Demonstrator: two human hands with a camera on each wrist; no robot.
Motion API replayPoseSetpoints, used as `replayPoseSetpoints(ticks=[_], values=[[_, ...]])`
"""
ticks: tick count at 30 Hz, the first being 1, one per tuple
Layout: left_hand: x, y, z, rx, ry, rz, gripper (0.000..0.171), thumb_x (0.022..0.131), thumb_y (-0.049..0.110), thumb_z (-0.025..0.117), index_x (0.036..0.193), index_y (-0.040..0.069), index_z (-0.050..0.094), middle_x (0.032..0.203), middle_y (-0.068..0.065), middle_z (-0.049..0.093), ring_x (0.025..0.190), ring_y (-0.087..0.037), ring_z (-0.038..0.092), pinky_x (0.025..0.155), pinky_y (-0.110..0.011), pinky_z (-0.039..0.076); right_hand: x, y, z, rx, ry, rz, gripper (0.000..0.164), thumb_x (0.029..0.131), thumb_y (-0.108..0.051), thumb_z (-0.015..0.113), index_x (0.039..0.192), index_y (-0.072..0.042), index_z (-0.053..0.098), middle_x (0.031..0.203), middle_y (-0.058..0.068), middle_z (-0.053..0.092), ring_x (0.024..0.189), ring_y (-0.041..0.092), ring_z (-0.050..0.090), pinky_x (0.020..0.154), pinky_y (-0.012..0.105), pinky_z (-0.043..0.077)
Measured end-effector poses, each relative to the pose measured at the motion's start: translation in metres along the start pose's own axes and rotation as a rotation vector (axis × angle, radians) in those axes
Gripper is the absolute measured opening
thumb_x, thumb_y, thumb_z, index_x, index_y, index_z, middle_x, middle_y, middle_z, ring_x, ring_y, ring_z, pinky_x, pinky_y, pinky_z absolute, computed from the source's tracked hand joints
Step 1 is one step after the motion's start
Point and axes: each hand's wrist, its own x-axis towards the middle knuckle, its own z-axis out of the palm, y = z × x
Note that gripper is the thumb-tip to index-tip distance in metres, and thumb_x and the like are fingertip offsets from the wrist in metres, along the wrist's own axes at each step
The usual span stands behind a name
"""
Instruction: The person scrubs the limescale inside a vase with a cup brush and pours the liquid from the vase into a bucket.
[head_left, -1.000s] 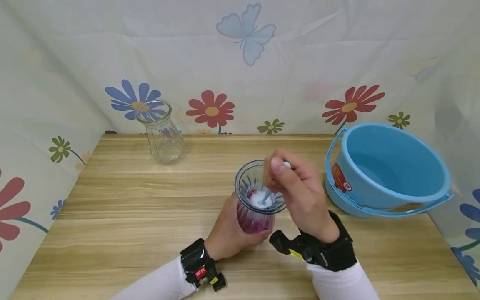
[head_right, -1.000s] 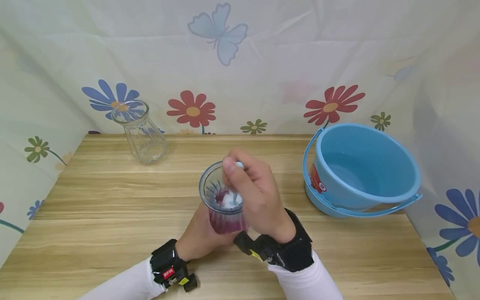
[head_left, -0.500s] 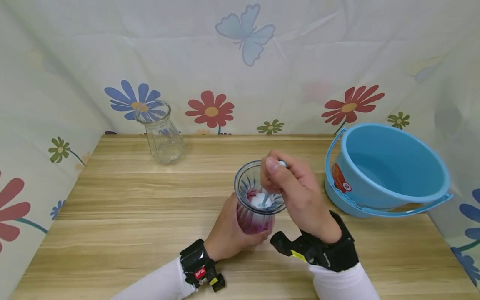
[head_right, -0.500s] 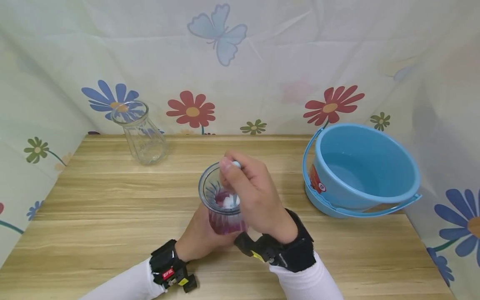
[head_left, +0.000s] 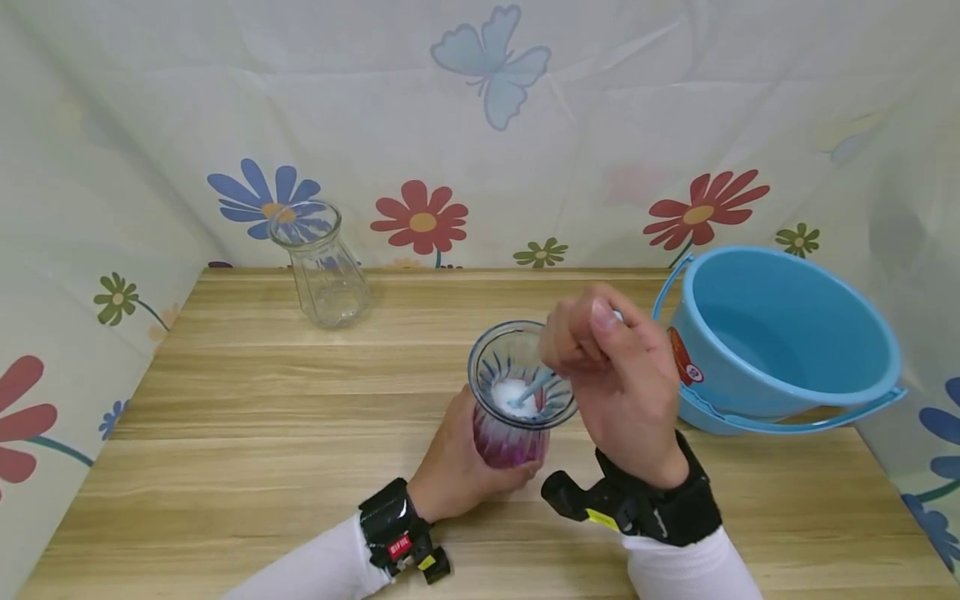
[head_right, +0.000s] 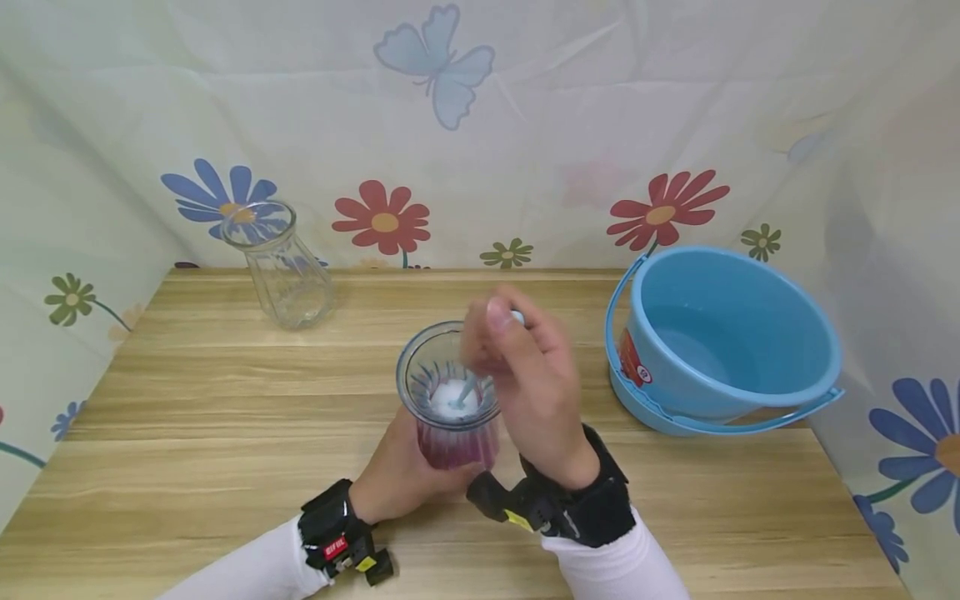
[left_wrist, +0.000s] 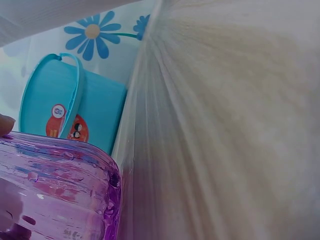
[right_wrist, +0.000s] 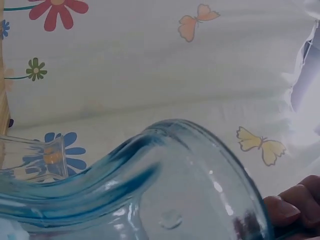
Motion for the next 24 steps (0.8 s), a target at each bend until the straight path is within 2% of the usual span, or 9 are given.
replayPoseSetpoints(ticks=[6,13,17,24], values=[[-0.0003,0.0003,0.0002,-0.004,0.006,-0.011,0.105,0.069,0.029,0.097,0.151,0.040,0.032,0.144,0.016,0.048,0.131,-0.010,0.052,0.111,-0.043,0.049,-0.0017,0.0003,-0.0039,0.075,0.013,-0.122,0.033,0.107,-0.012,0.032,0.075,-0.005,0.030,0.066,0.002,0.026,0.057,0.017,0.031,0.053,0.033,0.022],[-0.0013,-0.0009,0.0004,0.007,0.010,0.001,0.105,0.069,0.032,0.097,0.152,0.038,0.032,0.144,0.011,0.049,0.130,-0.013,0.053,0.109,-0.044,0.051,-0.0050,0.0001,-0.0034,0.122,0.015,-0.183,0.032,0.106,-0.009,0.030,0.074,-0.004,0.030,0.066,0.002,0.026,0.056,0.015,0.032,0.052,0.031,0.021],[-0.0009,-0.0011,0.0004,0.013,0.012,0.005,0.105,0.070,0.035,0.096,0.152,0.038,0.032,0.144,0.011,0.049,0.130,-0.013,0.053,0.109,-0.043,0.050,-0.0039,0.0038,-0.0017,0.098,0.014,-0.182,0.034,0.107,-0.011,0.032,0.074,-0.004,0.030,0.065,0.002,0.027,0.055,0.016,0.033,0.051,0.031,0.023],[-0.0001,0.0058,-0.0007,0.024,0.009,0.010,0.102,0.072,0.032,0.095,0.152,0.035,0.032,0.143,0.008,0.051,0.129,-0.015,0.055,0.111,-0.042,0.049,-0.0024,0.0067,0.0050,0.013,0.009,-0.110,0.033,0.107,-0.012,0.038,0.075,-0.004,0.036,0.065,0.002,0.030,0.059,0.019,0.036,0.056,0.033,0.029]])
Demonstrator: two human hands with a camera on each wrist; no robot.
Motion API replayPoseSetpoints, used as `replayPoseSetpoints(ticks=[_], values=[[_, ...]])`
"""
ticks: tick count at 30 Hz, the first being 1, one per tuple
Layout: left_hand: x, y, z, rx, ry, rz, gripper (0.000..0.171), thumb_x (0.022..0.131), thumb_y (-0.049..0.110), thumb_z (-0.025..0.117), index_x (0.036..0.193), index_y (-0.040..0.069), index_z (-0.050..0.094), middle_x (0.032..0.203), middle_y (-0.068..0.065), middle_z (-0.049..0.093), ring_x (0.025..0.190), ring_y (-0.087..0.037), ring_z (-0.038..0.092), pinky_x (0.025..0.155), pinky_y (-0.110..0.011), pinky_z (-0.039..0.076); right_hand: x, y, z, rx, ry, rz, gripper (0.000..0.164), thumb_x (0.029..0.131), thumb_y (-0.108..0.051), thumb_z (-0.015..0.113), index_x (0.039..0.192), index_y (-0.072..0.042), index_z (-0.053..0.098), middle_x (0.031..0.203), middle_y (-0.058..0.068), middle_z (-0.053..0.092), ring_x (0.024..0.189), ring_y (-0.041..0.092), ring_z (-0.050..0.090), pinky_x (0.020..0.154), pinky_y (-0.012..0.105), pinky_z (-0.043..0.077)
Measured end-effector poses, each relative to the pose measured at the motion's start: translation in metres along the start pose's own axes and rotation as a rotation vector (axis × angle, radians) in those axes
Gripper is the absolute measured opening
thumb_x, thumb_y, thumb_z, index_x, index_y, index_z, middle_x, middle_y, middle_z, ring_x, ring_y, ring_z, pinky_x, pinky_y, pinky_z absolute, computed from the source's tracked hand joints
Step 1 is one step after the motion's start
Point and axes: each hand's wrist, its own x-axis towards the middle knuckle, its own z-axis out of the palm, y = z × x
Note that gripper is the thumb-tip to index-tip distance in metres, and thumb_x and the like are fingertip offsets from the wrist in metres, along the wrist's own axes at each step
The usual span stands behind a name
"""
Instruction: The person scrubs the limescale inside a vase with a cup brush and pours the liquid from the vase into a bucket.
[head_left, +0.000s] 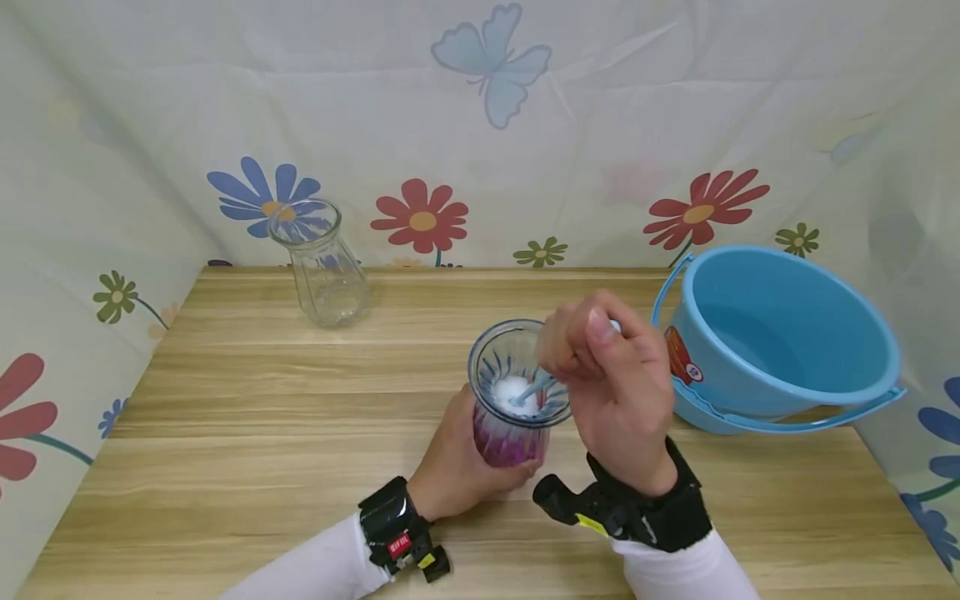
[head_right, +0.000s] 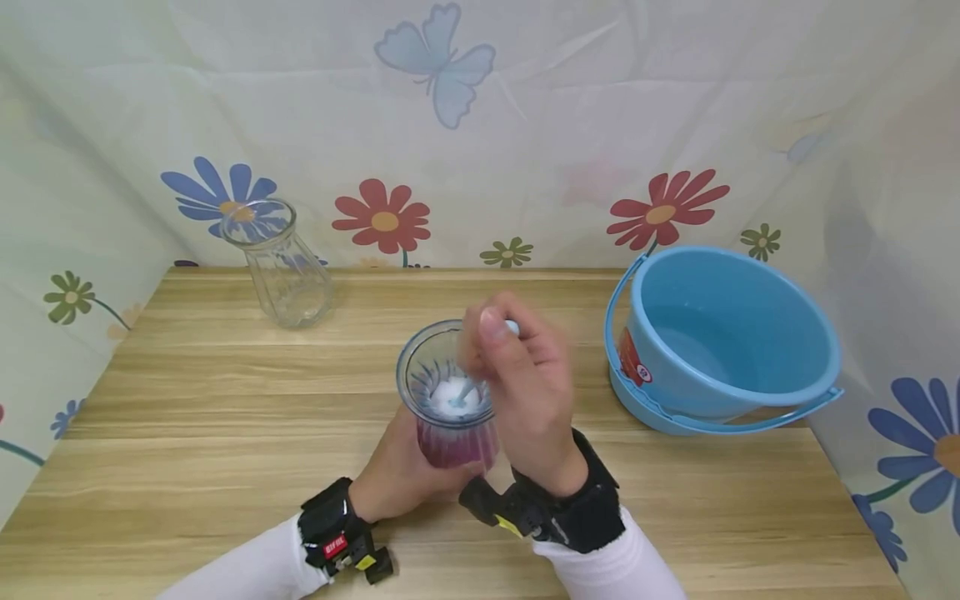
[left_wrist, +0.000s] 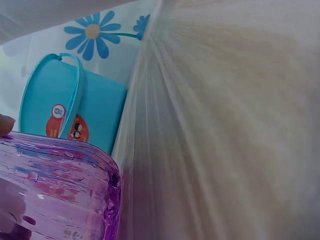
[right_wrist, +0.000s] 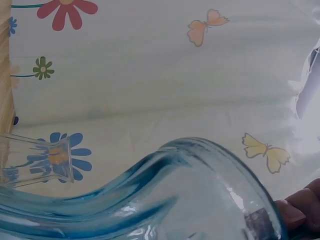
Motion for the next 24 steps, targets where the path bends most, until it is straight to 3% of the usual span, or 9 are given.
replayPoseSetpoints(ticks=[8,17,24], values=[[0.002,0.009,-0.001,-0.030,0.004,0.012,0.100,0.069,0.016,0.095,0.150,0.023,0.036,0.142,0.000,0.054,0.126,-0.019,0.057,0.110,-0.042,0.050,0.000,-0.002,0.004,-0.078,-0.055,0.088,0.035,0.108,-0.014,0.040,0.075,-0.004,0.037,0.067,0.003,0.031,0.062,0.020,0.036,0.061,0.034,0.031],[0.001,-0.004,0.000,0.016,0.004,0.036,0.101,0.072,0.032,0.095,0.151,0.033,0.033,0.142,0.006,0.052,0.126,-0.015,0.056,0.109,-0.040,0.051,0.000,-0.002,0.002,-0.052,-0.067,0.075,0.034,0.109,-0.015,0.038,0.076,-0.005,0.036,0.068,0.003,0.031,0.063,0.020,0.038,0.061,0.035,0.032],[0.000,-0.005,0.000,0.024,0.003,0.014,0.101,0.072,0.036,0.095,0.151,0.034,0.032,0.142,0.007,0.051,0.127,-0.015,0.055,0.108,-0.041,0.050,0.000,-0.004,-0.007,0.055,-0.067,0.031,0.032,0.107,-0.012,0.031,0.075,-0.006,0.031,0.067,0.003,0.030,0.059,0.019,0.036,0.055,0.034,0.028]])
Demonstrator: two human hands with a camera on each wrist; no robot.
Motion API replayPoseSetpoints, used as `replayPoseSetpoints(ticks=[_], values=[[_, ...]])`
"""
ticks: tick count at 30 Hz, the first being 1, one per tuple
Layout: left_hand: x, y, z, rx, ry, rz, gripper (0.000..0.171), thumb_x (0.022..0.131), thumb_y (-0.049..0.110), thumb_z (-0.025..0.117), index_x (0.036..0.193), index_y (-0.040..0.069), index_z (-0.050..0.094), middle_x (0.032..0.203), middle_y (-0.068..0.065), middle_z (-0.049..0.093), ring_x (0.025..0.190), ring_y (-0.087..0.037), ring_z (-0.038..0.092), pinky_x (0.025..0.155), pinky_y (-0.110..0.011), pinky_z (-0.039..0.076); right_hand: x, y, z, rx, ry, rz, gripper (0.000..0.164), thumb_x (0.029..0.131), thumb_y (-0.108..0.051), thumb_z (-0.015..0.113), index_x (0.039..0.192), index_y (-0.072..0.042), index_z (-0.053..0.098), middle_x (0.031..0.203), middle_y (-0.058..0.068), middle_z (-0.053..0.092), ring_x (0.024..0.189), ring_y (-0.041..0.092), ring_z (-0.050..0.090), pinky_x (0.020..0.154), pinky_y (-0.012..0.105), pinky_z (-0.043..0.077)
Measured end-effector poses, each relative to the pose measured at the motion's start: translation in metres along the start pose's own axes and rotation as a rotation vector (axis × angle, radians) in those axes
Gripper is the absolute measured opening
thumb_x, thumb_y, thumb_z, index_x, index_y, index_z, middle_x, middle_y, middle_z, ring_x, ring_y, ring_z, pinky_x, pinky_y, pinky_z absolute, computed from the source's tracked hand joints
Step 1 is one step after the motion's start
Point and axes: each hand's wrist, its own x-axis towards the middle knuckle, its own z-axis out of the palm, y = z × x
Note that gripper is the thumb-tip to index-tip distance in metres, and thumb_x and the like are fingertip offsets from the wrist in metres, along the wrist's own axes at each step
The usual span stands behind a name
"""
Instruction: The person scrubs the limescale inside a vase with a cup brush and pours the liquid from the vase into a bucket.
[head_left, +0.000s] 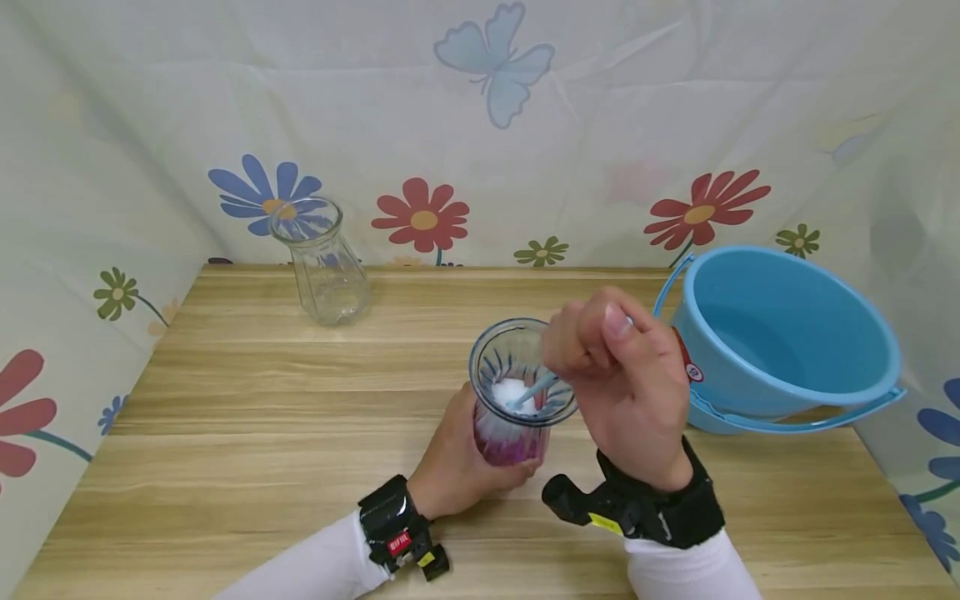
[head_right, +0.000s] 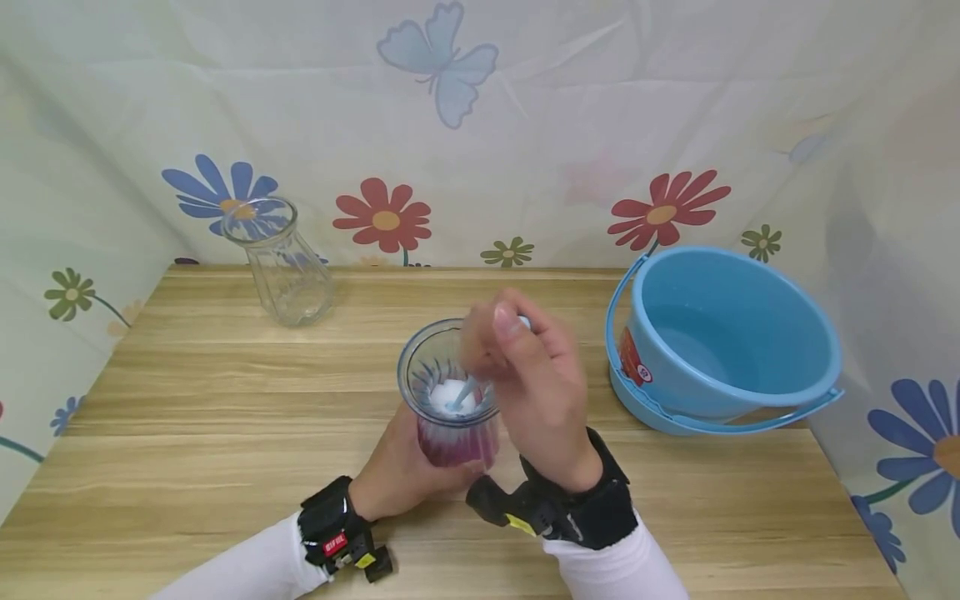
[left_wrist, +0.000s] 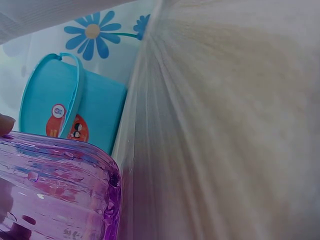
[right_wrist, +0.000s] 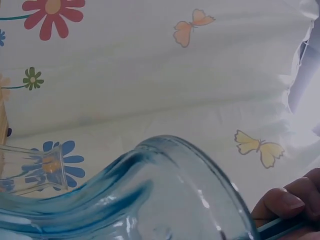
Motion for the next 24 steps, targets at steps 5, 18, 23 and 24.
replayPoseSetpoints(ticks=[5,18,23,24], values=[[-0.0008,0.0009,-0.0002,-0.015,-0.008,-0.025,0.101,0.072,0.038,0.095,0.151,0.036,0.032,0.142,0.008,0.050,0.128,-0.015,0.054,0.109,-0.043,0.050,-0.0007,-0.0031,-0.0050,0.068,-0.005,-0.044,0.031,0.106,-0.010,0.026,0.075,-0.005,0.030,0.067,0.002,0.028,0.059,0.017,0.033,0.055,0.033,0.024],[0.0006,0.0003,-0.0003,-0.033,-0.008,-0.025,0.099,0.072,0.038,0.095,0.150,0.037,0.033,0.141,0.009,0.051,0.127,-0.015,0.055,0.109,-0.042,0.050,0.0008,-0.0031,-0.0036,0.120,-0.035,-0.025,0.031,0.105,-0.011,0.023,0.075,-0.007,0.028,0.066,0.001,0.025,0.057,0.016,0.030,0.054,0.033,0.021],[0.0011,0.0015,-0.0001,-0.039,-0.005,-0.012,0.099,0.071,0.035,0.096,0.150,0.035,0.035,0.141,0.009,0.052,0.128,-0.015,0.055,0.109,-0.042,0.049,0.0011,-0.0035,-0.0030,0.145,-0.024,-0.002,0.031,0.105,-0.012,0.022,0.075,-0.008,0.027,0.067,0.001,0.024,0.057,0.016,0.029,0.054,0.033,0.020],[0.0012,0.0017,0.0000,-0.041,-0.003,-0.008,0.099,0.071,0.035,0.096,0.150,0.034,0.035,0.141,0.008,0.052,0.128,-0.016,0.055,0.110,-0.042,0.049,0.0012,-0.0033,-0.0026,0.151,-0.025,-0.001,0.031,0.105,-0.012,0.022,0.075,-0.008,0.027,0.067,0.001,0.024,0.057,0.016,0.028,0.054,0.033,0.020]])
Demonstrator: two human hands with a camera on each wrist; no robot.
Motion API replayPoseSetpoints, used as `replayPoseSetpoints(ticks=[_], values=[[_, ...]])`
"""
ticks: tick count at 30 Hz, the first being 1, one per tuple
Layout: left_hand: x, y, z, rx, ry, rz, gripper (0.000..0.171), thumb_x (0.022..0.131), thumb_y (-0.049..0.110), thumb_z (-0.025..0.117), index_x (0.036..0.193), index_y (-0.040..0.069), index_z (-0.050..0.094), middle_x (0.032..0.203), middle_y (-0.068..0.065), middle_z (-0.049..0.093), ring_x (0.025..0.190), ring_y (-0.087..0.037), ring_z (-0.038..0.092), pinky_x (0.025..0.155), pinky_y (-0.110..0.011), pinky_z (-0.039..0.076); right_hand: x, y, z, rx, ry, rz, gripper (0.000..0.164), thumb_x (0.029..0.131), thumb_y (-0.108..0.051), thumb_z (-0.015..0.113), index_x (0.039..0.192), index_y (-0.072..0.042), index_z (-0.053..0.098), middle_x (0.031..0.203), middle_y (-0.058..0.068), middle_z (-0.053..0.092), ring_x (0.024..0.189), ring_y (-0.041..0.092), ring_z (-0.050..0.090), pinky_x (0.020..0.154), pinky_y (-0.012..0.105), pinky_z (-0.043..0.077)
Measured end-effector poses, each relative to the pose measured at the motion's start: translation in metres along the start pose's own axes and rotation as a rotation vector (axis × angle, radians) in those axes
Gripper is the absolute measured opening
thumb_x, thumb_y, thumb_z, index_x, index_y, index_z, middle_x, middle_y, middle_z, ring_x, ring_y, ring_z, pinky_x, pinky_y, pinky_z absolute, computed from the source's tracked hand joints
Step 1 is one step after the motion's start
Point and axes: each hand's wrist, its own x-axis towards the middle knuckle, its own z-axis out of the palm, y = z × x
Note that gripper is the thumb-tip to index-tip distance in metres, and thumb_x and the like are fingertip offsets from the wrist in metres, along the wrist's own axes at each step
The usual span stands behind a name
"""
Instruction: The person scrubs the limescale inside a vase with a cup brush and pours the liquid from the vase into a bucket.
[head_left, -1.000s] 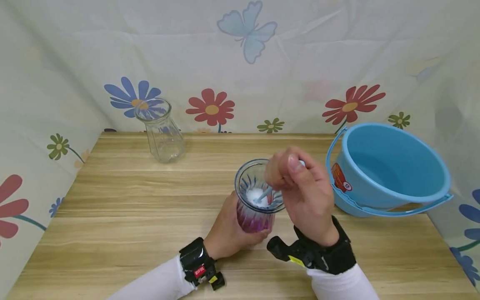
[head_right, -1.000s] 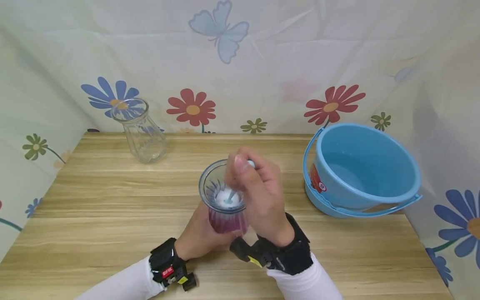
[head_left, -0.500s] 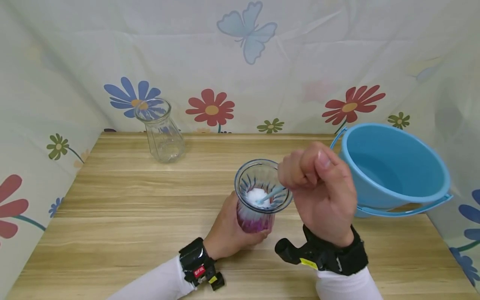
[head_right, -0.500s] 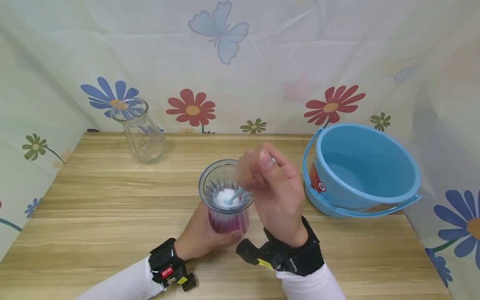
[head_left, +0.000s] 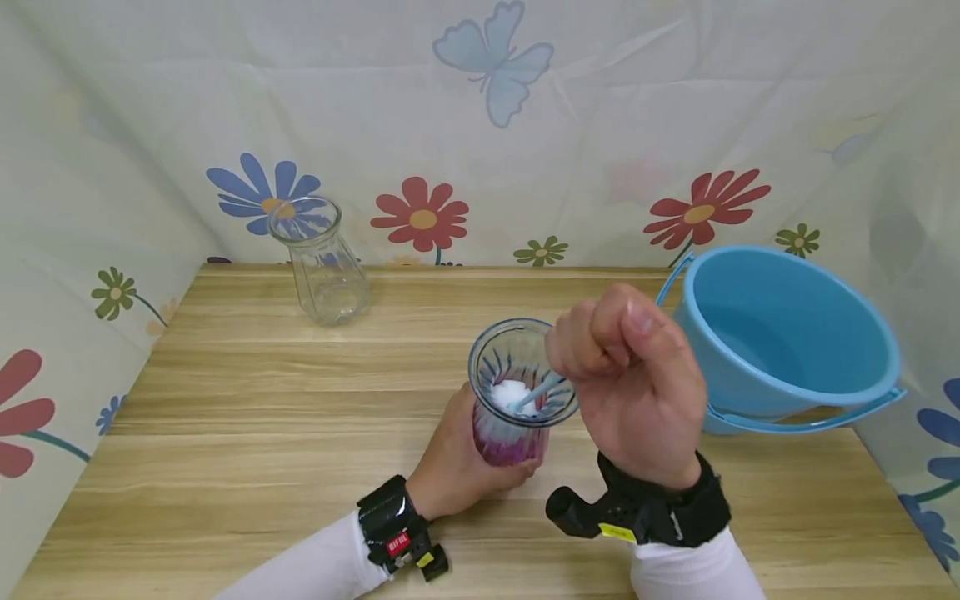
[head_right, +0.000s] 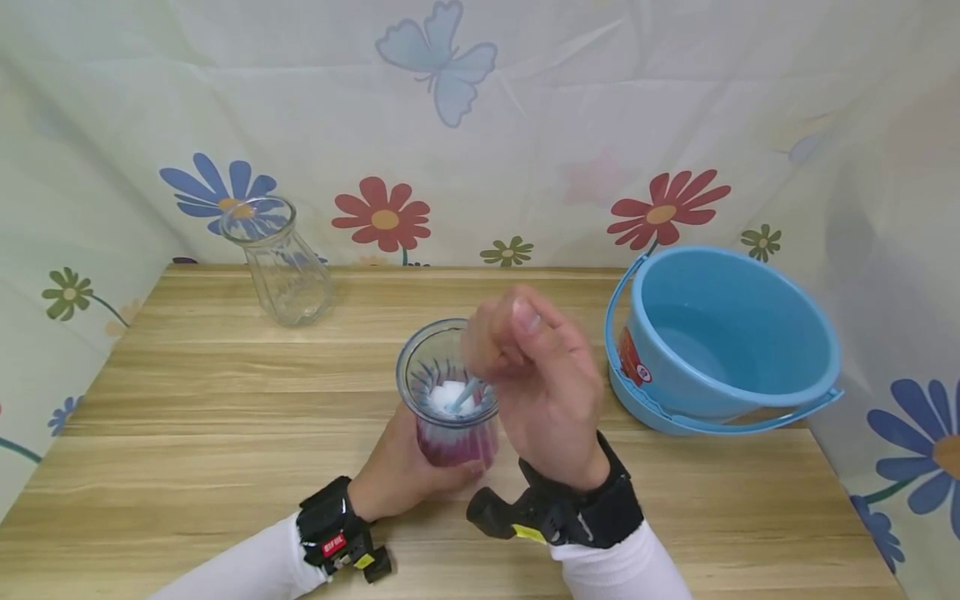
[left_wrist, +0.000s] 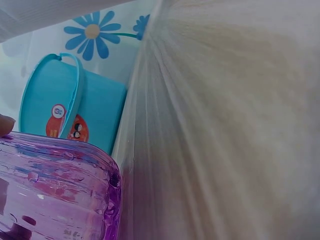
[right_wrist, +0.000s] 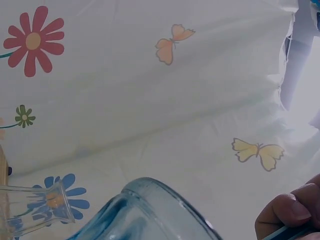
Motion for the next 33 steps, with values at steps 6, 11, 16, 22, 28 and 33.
replayPoseSetpoints(ticks=[6,11,16,22,28,33], values=[[0.000,0.000,0.000,-0.025,-0.006,-0.006,0.099,0.070,0.028,0.096,0.150,0.031,0.036,0.140,0.010,0.052,0.127,-0.015,0.055,0.109,-0.040,0.049,0.000,0.001,0.002,0.028,-0.016,0.003,0.029,0.104,-0.011,0.021,0.075,-0.008,0.027,0.067,0.001,0.024,0.058,0.017,0.029,0.055,0.033,0.021],[0.001,-0.001,-0.001,-0.049,-0.023,-0.024,0.100,0.070,0.022,0.096,0.150,0.032,0.036,0.141,0.013,0.052,0.128,-0.012,0.055,0.110,-0.040,0.049,0.000,0.002,0.004,0.039,-0.012,0.006,0.030,0.104,-0.012,0.023,0.075,-0.008,0.027,0.067,0.001,0.024,0.058,0.016,0.029,0.054,0.033,0.021],[0.001,-0.001,-0.001,-0.054,-0.022,-0.021,0.100,0.071,0.024,0.096,0.151,0.026,0.036,0.141,0.008,0.053,0.128,-0.012,0.055,0.110,-0.039,0.049,0.001,0.005,0.006,0.013,-0.006,0.027,0.031,0.105,-0.013,0.024,0.075,-0.009,0.028,0.067,0.001,0.024,0.058,0.016,0.029,0.055,0.033,0.021],[0.001,-0.001,0.000,-0.017,0.001,0.007,0.100,0.070,0.030,0.096,0.150,0.028,0.036,0.141,0.002,0.055,0.124,-0.016,0.057,0.107,-0.039,0.051,0.001,0.008,0.010,-0.045,-0.003,0.078,0.033,0.107,-0.012,0.025,0.074,-0.010,0.028,0.066,0.001,0.024,0.058,0.016,0.029,0.056,0.035,0.023],[0.000,0.000,0.001,-0.005,0.004,-0.004,0.101,0.070,0.031,0.097,0.149,0.032,0.034,0.140,0.006,0.054,0.123,-0.016,0.057,0.106,-0.038,0.051,0.000,0.006,0.013,-0.089,-0.015,0.191,0.032,0.108,-0.012,0.027,0.076,-0.010,0.030,0.069,0.001,0.025,0.062,0.019,0.030,0.060,0.036,0.025],[0.001,0.000,0.001,0.005,0.001,0.010,0.100,0.072,0.033,0.095,0.151,0.034,0.032,0.141,0.007,0.052,0.123,-0.015,0.057,0.106,-0.037,0.052,-0.001,0.004,0.012,-0.122,-0.098,0.256,0.032,0.108,-0.007,0.023,0.078,-0.010,0.034,0.072,0.002,0.028,0.065,0.021,0.033,0.063,0.036,0.029]])
